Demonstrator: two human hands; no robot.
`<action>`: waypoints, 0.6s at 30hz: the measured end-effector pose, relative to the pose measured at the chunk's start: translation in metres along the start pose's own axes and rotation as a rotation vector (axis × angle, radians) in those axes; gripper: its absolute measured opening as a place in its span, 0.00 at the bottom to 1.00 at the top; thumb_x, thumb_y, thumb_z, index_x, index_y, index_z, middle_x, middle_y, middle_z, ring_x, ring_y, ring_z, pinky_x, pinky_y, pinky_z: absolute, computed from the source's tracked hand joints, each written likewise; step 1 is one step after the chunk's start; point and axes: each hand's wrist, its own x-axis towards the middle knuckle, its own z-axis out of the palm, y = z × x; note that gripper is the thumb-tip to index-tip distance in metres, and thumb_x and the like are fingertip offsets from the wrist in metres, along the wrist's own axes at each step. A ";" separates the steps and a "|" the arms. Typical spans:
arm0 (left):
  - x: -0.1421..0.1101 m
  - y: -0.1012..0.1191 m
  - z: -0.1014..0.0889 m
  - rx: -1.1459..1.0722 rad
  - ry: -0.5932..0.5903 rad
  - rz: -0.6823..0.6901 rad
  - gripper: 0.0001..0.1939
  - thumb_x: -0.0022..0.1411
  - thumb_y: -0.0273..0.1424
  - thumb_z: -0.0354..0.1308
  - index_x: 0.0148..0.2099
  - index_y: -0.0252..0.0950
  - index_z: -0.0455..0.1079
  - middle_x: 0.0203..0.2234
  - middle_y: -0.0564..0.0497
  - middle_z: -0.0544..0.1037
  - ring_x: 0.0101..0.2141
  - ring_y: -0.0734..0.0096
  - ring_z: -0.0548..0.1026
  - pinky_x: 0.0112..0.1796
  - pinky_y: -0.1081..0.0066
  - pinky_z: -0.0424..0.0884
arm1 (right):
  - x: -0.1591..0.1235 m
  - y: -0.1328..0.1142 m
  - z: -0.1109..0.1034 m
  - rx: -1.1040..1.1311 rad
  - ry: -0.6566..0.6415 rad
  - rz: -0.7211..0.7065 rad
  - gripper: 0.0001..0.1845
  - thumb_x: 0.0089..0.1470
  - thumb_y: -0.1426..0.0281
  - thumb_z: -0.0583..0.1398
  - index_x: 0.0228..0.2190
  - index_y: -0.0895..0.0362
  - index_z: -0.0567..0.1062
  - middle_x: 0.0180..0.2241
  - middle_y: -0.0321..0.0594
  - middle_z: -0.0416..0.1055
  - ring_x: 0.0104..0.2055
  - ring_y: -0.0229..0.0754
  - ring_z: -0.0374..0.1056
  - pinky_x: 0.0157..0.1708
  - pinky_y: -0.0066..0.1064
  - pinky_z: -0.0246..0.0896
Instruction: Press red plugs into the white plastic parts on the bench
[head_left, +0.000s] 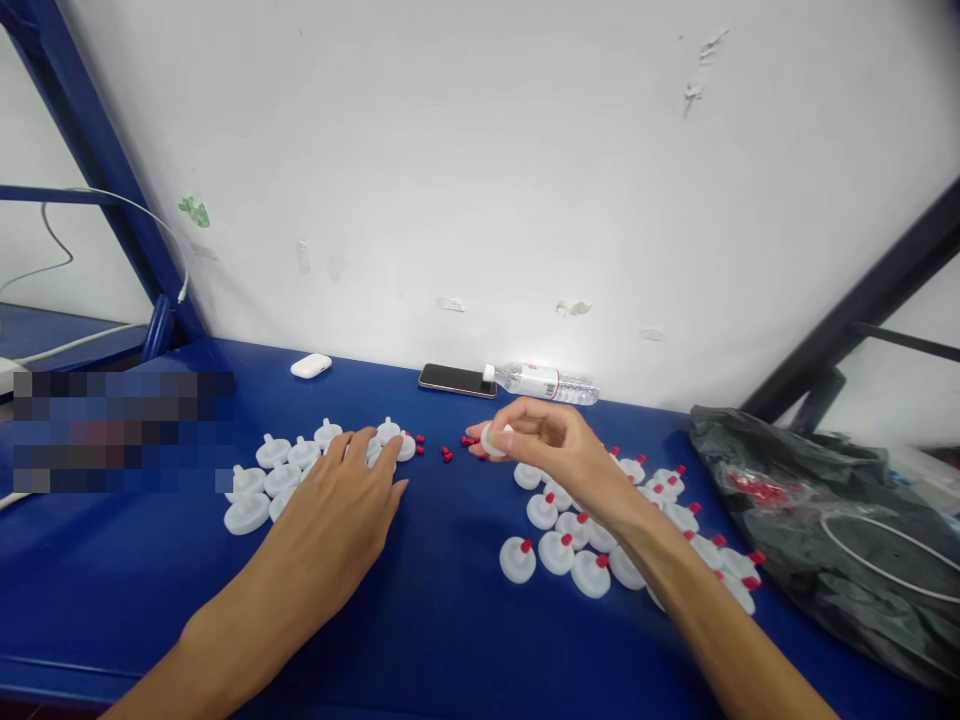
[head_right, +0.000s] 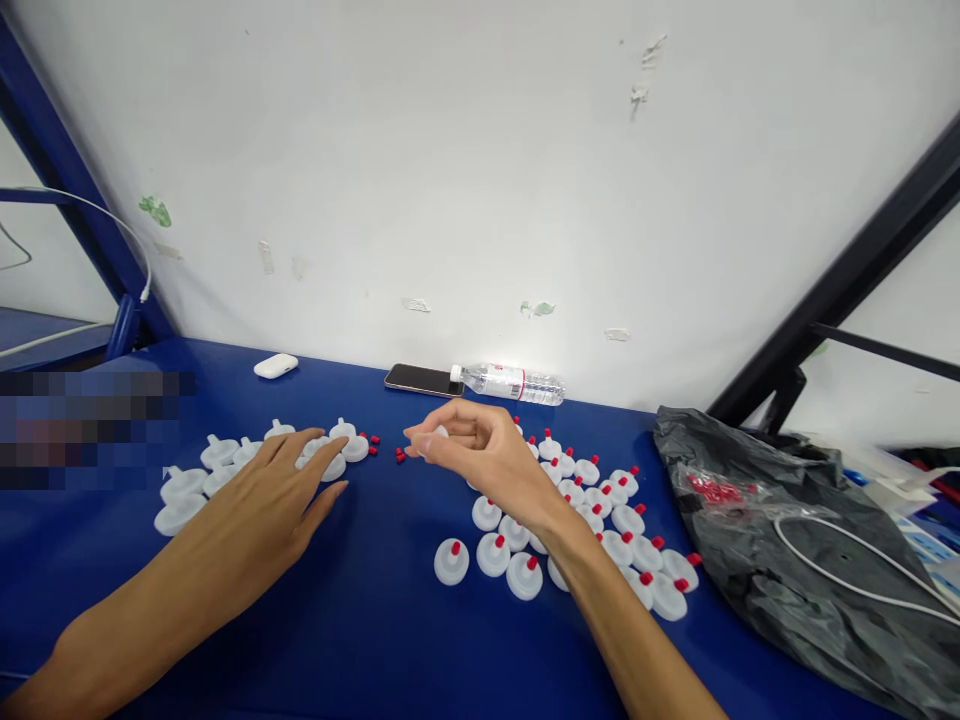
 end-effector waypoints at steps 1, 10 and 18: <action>0.000 0.001 -0.002 -0.002 -0.066 -0.009 0.21 0.71 0.28 0.52 0.62 0.26 0.70 0.52 0.30 0.77 0.53 0.38 0.75 0.51 0.43 0.75 | 0.000 -0.001 0.000 -0.071 0.006 -0.001 0.11 0.59 0.58 0.67 0.37 0.53 0.80 0.49 0.45 0.81 0.49 0.48 0.79 0.51 0.42 0.71; -0.002 0.014 -0.011 -0.326 -0.214 0.030 0.19 0.74 0.31 0.50 0.64 0.40 0.68 0.56 0.42 0.76 0.53 0.53 0.78 0.48 0.54 0.78 | -0.002 0.005 -0.001 -0.722 -0.112 0.019 0.10 0.61 0.64 0.62 0.33 0.52 0.83 0.40 0.38 0.83 0.44 0.48 0.76 0.43 0.38 0.66; -0.003 0.015 -0.013 -0.316 -0.355 0.042 0.15 0.72 0.29 0.54 0.58 0.37 0.72 0.53 0.41 0.76 0.53 0.50 0.76 0.50 0.49 0.76 | -0.004 0.010 -0.003 -1.011 -0.058 -0.027 0.20 0.68 0.61 0.55 0.29 0.52 0.81 0.34 0.41 0.81 0.43 0.52 0.72 0.44 0.43 0.60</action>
